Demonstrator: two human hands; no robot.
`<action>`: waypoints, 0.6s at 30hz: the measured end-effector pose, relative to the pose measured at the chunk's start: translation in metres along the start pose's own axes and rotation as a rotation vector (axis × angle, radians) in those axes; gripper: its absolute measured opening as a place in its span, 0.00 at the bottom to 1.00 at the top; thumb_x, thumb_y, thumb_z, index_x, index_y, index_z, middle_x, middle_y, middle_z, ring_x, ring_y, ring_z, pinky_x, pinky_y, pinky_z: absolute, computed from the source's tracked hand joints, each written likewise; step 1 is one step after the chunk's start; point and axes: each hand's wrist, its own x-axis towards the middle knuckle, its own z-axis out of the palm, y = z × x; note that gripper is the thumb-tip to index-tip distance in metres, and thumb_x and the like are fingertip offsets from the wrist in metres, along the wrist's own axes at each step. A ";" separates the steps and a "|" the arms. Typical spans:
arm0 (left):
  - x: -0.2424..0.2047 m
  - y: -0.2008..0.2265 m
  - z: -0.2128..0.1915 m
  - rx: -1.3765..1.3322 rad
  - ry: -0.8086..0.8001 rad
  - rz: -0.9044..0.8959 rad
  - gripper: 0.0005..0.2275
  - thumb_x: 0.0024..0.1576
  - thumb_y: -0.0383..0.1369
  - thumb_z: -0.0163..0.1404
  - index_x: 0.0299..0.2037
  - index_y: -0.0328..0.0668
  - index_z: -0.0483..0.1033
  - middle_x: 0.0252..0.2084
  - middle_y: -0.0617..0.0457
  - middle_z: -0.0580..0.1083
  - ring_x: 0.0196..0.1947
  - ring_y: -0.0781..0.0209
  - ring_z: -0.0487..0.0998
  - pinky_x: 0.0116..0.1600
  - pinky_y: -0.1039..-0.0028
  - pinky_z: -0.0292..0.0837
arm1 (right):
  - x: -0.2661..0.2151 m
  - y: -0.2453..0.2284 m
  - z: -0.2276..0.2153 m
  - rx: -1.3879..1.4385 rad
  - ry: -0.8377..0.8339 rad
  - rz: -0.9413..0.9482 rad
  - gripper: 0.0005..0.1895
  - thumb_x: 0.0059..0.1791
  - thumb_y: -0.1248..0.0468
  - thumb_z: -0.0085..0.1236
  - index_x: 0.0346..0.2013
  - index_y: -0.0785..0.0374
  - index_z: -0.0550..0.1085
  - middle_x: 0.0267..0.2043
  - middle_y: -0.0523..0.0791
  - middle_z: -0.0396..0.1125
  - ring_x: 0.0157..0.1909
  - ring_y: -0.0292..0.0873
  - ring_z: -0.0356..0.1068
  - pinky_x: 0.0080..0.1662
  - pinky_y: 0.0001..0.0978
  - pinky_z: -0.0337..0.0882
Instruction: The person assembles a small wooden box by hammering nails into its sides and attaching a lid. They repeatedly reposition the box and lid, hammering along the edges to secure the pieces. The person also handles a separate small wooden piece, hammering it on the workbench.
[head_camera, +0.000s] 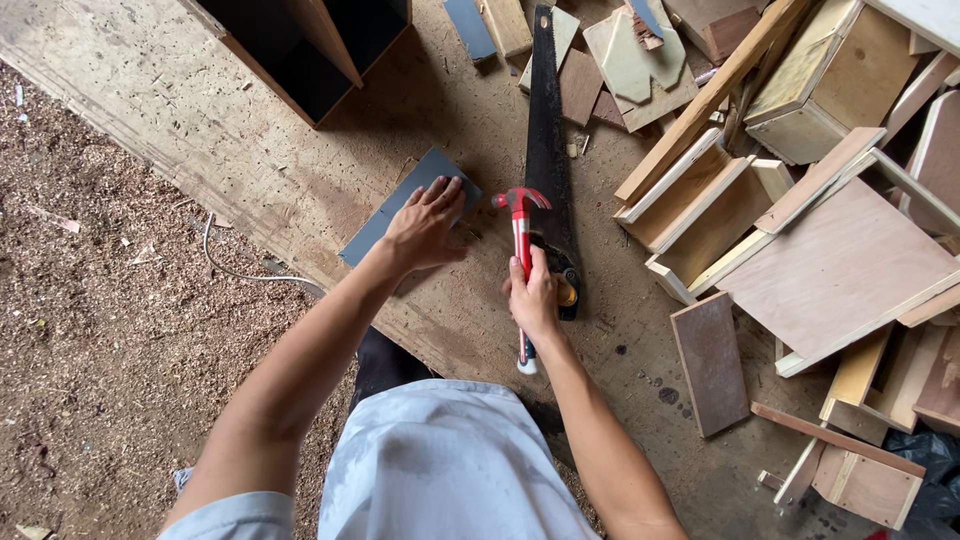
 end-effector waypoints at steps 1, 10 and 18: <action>0.003 0.000 0.005 0.025 -0.089 -0.041 0.53 0.47 0.62 0.56 0.77 0.43 0.42 0.80 0.48 0.40 0.78 0.50 0.39 0.78 0.56 0.41 | 0.003 0.001 0.002 -0.054 0.026 -0.053 0.12 0.58 0.59 0.43 0.53 0.60 0.64 0.22 0.46 0.69 0.19 0.42 0.69 0.23 0.37 0.68; 0.003 0.019 0.012 -0.089 0.044 -0.162 0.47 0.47 0.55 0.59 0.75 0.54 0.48 0.79 0.47 0.42 0.77 0.47 0.42 0.75 0.49 0.46 | 0.013 0.009 0.010 -0.227 0.218 -0.378 0.19 0.61 0.59 0.42 0.64 0.65 0.62 0.38 0.57 0.71 0.36 0.59 0.73 0.36 0.51 0.72; 0.008 0.019 0.003 -0.086 0.001 -0.194 0.49 0.46 0.57 0.60 0.76 0.55 0.46 0.79 0.47 0.39 0.78 0.47 0.40 0.75 0.46 0.46 | 0.016 0.007 0.032 -0.122 0.178 -0.289 0.26 0.60 0.58 0.35 0.71 0.69 0.58 0.16 0.49 0.63 0.15 0.43 0.66 0.19 0.42 0.64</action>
